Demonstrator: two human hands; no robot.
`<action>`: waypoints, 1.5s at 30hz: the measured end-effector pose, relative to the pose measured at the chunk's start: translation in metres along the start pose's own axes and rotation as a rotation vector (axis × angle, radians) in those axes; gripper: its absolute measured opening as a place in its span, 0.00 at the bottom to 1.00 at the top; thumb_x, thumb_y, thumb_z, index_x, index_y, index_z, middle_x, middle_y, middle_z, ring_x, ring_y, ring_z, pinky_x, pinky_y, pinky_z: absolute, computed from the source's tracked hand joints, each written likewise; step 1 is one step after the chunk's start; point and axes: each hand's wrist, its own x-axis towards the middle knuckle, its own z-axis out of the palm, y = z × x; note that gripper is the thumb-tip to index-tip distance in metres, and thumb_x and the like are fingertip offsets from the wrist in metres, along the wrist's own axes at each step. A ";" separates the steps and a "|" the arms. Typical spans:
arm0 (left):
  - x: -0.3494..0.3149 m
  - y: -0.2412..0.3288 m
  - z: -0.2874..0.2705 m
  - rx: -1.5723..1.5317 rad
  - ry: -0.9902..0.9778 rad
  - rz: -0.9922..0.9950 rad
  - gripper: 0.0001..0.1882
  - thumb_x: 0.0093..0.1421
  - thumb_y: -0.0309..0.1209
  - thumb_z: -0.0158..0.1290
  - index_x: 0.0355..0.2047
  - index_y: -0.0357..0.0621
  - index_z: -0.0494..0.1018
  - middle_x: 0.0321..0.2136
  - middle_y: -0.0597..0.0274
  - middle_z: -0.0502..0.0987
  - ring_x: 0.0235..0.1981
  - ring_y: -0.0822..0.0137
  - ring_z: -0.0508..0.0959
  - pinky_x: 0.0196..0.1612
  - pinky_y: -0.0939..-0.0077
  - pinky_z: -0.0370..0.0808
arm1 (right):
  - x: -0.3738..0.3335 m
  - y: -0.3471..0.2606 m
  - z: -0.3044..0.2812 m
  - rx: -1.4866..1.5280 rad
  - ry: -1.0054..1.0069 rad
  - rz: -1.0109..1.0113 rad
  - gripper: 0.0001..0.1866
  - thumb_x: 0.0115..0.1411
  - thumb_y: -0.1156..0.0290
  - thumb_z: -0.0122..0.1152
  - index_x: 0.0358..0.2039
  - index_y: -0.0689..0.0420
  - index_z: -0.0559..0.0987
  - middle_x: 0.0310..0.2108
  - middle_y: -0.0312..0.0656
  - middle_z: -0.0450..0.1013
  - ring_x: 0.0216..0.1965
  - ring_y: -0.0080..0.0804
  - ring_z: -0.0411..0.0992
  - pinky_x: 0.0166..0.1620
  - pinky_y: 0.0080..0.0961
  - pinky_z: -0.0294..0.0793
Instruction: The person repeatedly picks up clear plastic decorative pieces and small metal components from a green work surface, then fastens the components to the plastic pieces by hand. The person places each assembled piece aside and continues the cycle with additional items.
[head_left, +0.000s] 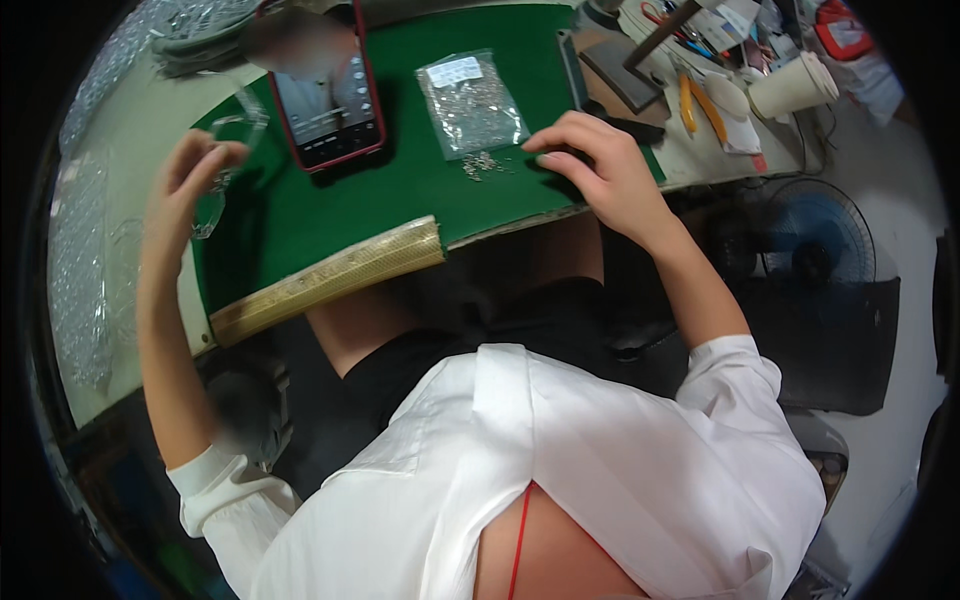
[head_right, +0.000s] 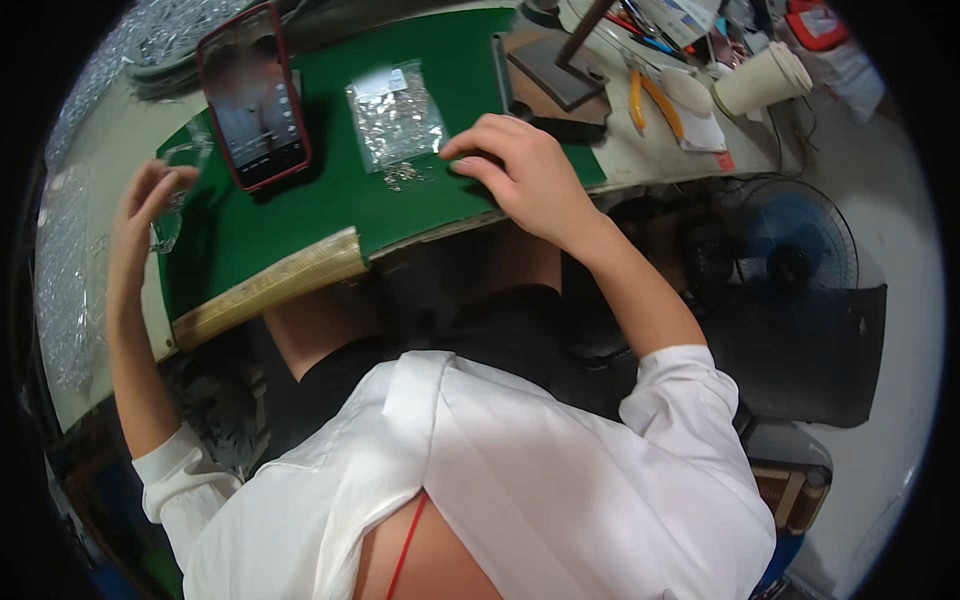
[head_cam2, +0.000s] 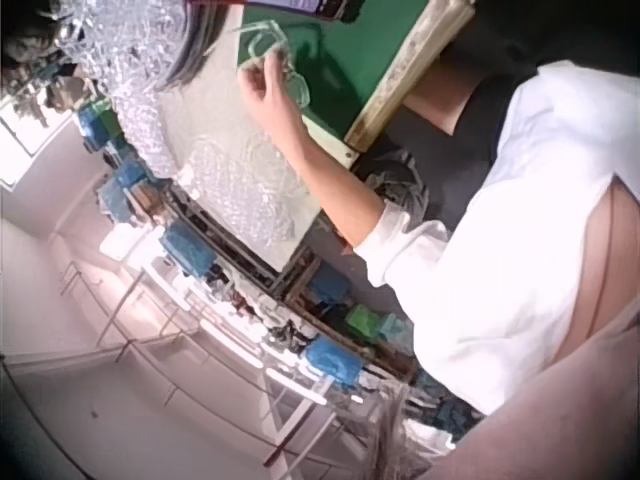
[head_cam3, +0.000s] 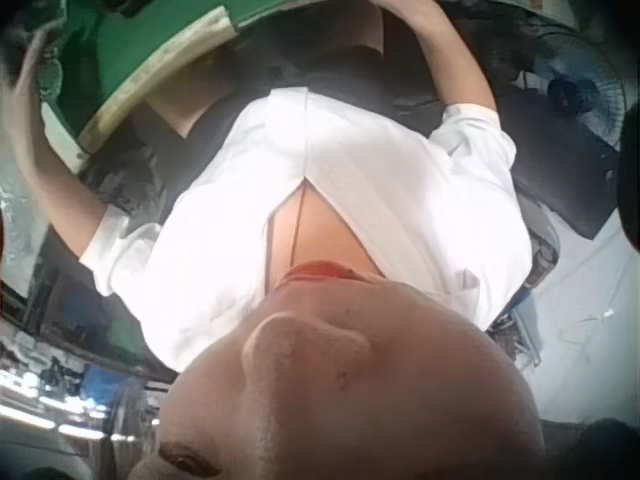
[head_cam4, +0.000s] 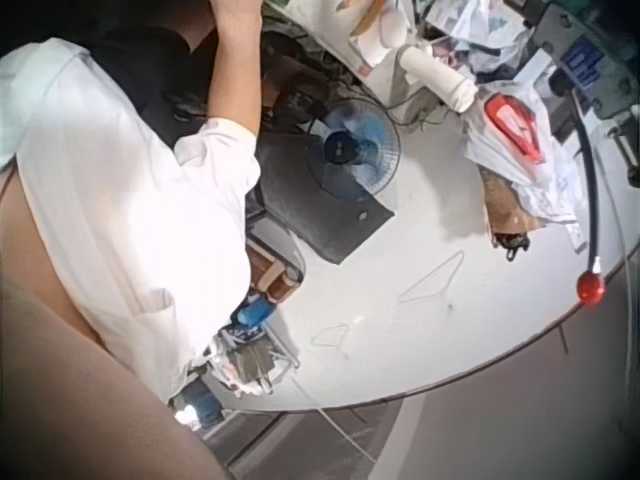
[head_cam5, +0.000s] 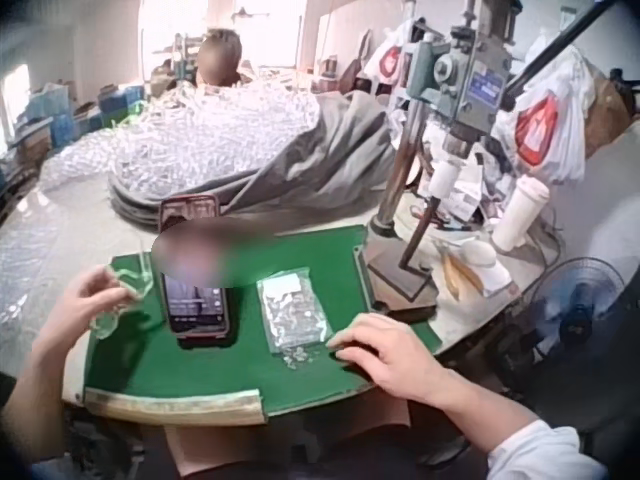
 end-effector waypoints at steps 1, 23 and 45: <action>-0.002 0.013 0.001 0.032 0.037 -0.008 0.12 0.64 0.40 0.48 0.30 0.46 0.72 0.38 0.64 0.80 0.42 0.72 0.74 0.49 0.77 0.65 | 0.001 0.001 -0.001 -0.010 -0.033 0.035 0.07 0.55 0.73 0.58 0.35 0.59 0.79 0.30 0.40 0.74 0.34 0.37 0.73 0.40 0.29 0.71; -0.081 0.047 0.066 -0.103 0.082 0.279 0.37 0.48 0.07 0.50 0.60 0.39 0.58 0.45 0.57 0.70 0.35 0.71 0.73 0.43 0.75 0.73 | 0.029 0.024 0.009 0.072 -0.225 -0.222 0.07 0.49 0.79 0.66 0.28 0.60 0.77 0.27 0.36 0.69 0.28 0.27 0.72 0.32 0.22 0.71; -0.080 0.016 0.064 -0.042 0.349 0.445 0.16 0.63 0.16 0.45 0.52 0.35 0.67 0.34 0.52 0.79 0.37 0.66 0.79 0.43 0.73 0.75 | 0.034 0.020 0.011 -0.076 -0.237 -0.400 0.08 0.48 0.78 0.64 0.27 0.59 0.73 0.26 0.36 0.67 0.31 0.34 0.69 0.33 0.28 0.69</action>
